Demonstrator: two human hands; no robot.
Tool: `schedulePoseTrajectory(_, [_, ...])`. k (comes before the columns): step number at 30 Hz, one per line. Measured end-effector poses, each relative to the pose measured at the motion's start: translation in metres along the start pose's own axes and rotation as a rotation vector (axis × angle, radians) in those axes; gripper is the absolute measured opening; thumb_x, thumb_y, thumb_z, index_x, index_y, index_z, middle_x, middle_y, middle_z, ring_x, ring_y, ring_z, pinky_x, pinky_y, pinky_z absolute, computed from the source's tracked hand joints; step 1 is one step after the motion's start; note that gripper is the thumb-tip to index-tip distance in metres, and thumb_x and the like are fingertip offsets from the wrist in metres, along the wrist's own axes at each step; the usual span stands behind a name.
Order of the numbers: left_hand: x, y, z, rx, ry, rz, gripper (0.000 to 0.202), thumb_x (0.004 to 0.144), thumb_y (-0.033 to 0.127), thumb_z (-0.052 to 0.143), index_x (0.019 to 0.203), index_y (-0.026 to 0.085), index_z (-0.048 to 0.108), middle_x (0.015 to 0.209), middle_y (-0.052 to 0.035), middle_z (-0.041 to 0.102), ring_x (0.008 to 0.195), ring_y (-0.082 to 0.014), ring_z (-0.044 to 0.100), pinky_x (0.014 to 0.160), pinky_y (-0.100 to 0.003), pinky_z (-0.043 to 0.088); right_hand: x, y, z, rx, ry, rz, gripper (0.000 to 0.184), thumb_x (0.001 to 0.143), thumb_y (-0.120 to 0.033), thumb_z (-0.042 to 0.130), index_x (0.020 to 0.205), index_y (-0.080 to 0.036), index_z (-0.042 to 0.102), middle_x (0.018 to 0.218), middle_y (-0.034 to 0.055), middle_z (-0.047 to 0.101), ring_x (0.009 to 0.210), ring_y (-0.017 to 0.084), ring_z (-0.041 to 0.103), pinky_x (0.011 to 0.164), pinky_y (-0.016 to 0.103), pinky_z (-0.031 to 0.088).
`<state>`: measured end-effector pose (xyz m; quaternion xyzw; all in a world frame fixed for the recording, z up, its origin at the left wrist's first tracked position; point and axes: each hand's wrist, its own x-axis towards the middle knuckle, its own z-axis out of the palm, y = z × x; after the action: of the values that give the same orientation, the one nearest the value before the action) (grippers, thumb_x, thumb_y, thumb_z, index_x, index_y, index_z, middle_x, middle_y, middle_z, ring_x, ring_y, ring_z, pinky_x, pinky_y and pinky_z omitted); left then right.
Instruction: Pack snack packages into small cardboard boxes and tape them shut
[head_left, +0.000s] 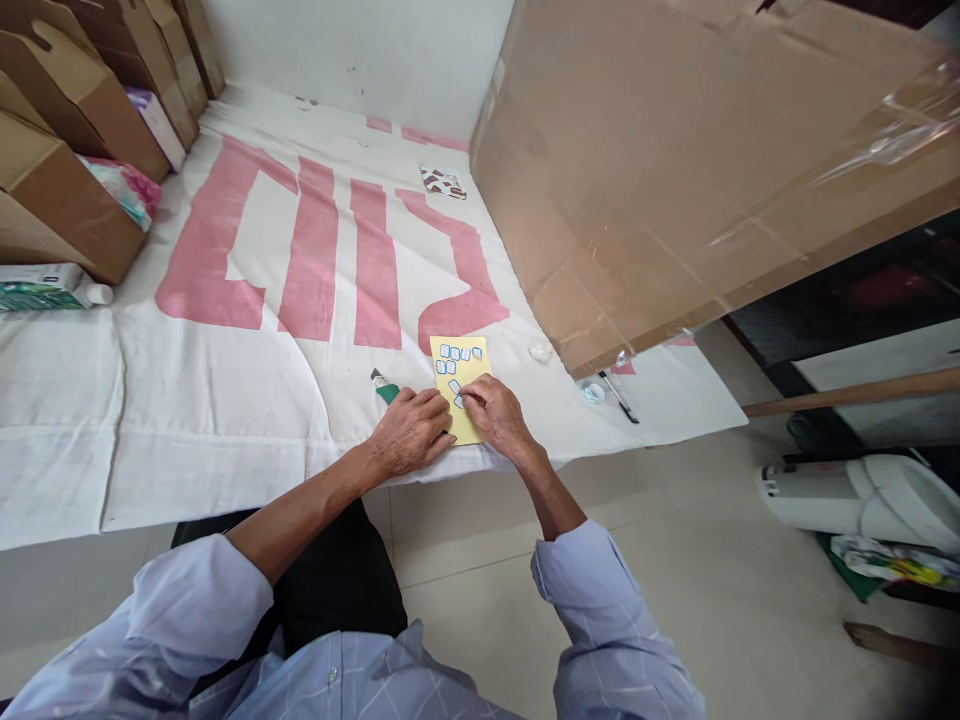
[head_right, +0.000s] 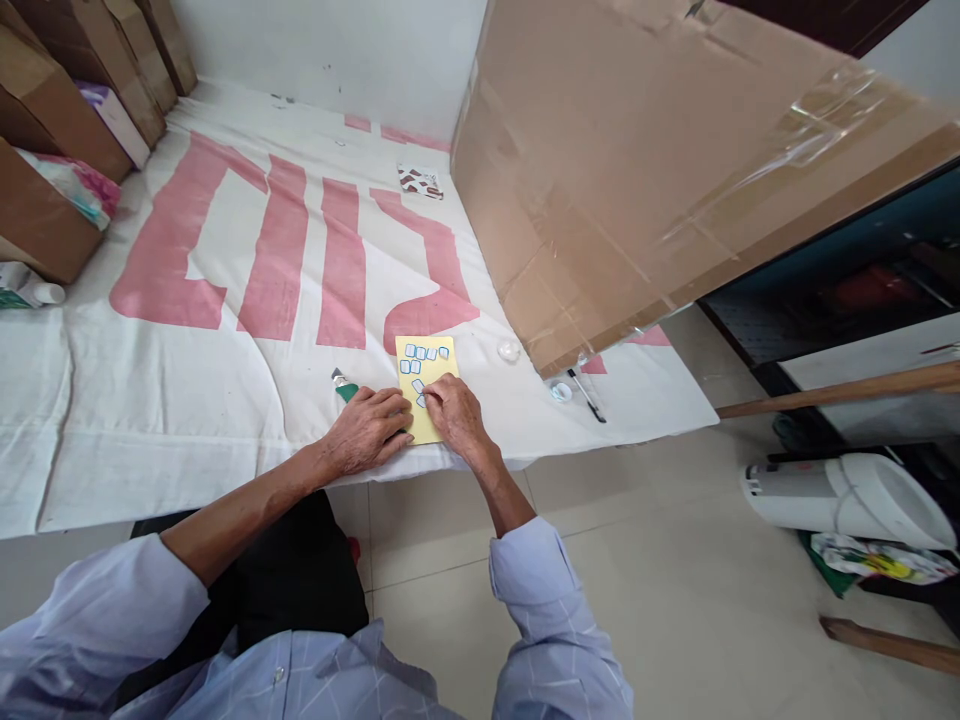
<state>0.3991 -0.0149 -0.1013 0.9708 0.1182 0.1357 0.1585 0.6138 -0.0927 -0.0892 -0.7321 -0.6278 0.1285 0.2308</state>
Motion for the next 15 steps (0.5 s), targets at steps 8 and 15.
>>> schedulePoseTrajectory(8, [-0.0003,0.0000,0.0017,0.022,0.018,0.008,0.030,0.113,0.039,0.052,0.105,0.019,0.072,0.124,-0.0128,0.074,0.121,-0.0318,0.063,0.091,-0.048,0.041,-0.0008,-0.0018,0.0001,0.044,0.007,-0.006,0.018,0.098,-0.012,0.063,0.094,-0.023,0.078,0.101,0.0068,0.074,0.100,0.023,0.068,0.094,0.037,0.053])
schedulePoseTrajectory(15, [-0.0008,-0.0011,0.0024,0.007,0.032,0.014,0.029,0.112,0.039,0.053,0.104,0.019,0.073,0.122,-0.0126,0.074,0.121,-0.0319,0.063,0.092,-0.048,0.041,0.0019,-0.0044,-0.0014,0.142,0.000,0.063,0.010,0.092,-0.021,0.063,0.084,-0.024,0.068,0.094,0.0042,0.072,0.091,0.021,0.065,0.089,0.035,0.051])
